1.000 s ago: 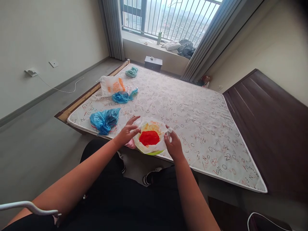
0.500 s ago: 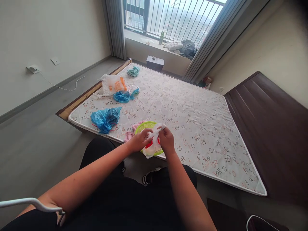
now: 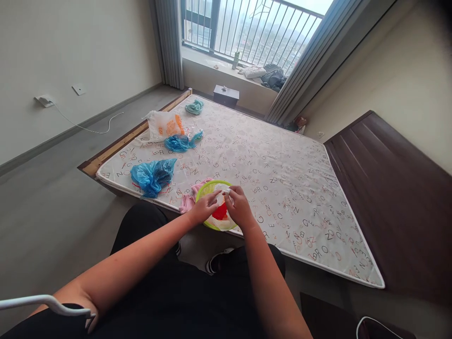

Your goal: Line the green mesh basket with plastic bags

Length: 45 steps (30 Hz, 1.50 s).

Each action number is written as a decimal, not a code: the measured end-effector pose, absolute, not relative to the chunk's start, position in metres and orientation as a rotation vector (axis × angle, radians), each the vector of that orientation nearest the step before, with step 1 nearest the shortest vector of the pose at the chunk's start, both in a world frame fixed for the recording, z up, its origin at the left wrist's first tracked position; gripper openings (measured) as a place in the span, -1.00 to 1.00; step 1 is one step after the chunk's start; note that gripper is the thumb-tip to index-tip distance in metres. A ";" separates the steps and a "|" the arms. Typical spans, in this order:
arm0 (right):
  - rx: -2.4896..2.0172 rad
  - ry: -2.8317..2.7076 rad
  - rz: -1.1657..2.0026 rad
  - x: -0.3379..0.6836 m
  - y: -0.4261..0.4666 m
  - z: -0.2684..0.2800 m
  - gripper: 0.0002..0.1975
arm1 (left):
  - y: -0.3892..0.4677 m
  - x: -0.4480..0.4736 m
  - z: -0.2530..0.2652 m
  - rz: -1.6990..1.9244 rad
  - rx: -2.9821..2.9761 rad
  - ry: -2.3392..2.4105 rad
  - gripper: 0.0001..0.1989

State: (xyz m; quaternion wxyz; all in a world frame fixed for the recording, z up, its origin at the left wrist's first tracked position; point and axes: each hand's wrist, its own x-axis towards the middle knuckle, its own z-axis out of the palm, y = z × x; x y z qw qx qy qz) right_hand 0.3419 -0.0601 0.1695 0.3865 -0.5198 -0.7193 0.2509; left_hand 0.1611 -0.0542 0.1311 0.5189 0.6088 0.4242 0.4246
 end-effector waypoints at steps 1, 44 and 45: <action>-1.288 -1.884 0.613 0.338 -0.063 0.174 -0.78 | -0.055 0.163 0.133 0.992 1.424 0.969 -0.58; -1.457 -1.402 1.283 0.336 -0.076 0.156 -0.75 | -0.059 0.155 0.116 0.872 1.292 1.101 -0.68; -1.458 -1.409 1.298 0.335 -0.078 0.155 -0.75 | -0.059 0.155 0.116 0.880 1.228 1.080 -0.64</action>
